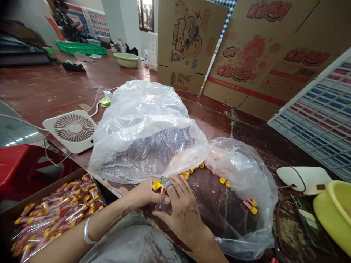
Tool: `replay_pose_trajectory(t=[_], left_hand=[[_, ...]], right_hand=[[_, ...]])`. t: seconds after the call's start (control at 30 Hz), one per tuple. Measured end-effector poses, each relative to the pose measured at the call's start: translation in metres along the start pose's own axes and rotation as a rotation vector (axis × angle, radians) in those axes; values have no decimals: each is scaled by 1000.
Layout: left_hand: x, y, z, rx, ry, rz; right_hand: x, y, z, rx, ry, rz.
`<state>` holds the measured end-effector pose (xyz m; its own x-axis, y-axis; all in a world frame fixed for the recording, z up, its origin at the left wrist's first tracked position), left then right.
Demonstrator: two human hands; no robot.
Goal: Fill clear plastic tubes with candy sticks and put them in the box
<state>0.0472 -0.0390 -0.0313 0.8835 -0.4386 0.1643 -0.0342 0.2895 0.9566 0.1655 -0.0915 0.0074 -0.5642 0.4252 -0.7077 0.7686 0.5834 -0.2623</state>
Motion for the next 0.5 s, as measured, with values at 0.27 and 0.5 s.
replay_pose_trajectory(t=[0.27,0.5], left_hand=[[-110,40,-31,122,757,-1433],[-115,33,-44,87,711,-1568]], right_hand=[[-36,118,32,456,-167,378],[9,114,16,386,-265,313]])
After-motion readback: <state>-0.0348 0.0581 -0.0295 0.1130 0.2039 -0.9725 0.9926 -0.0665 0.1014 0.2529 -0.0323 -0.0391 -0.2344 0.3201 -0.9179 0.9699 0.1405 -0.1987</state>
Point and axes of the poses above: each hand's wrist, its own z-axis away from the middle knuckle, its own x-axis out of the palm, y = z × x, the point moved 5 cm from there along -z, towards the middle knuckle, and after that the axes turned 12 degrees about y, right-handed, at the moved point
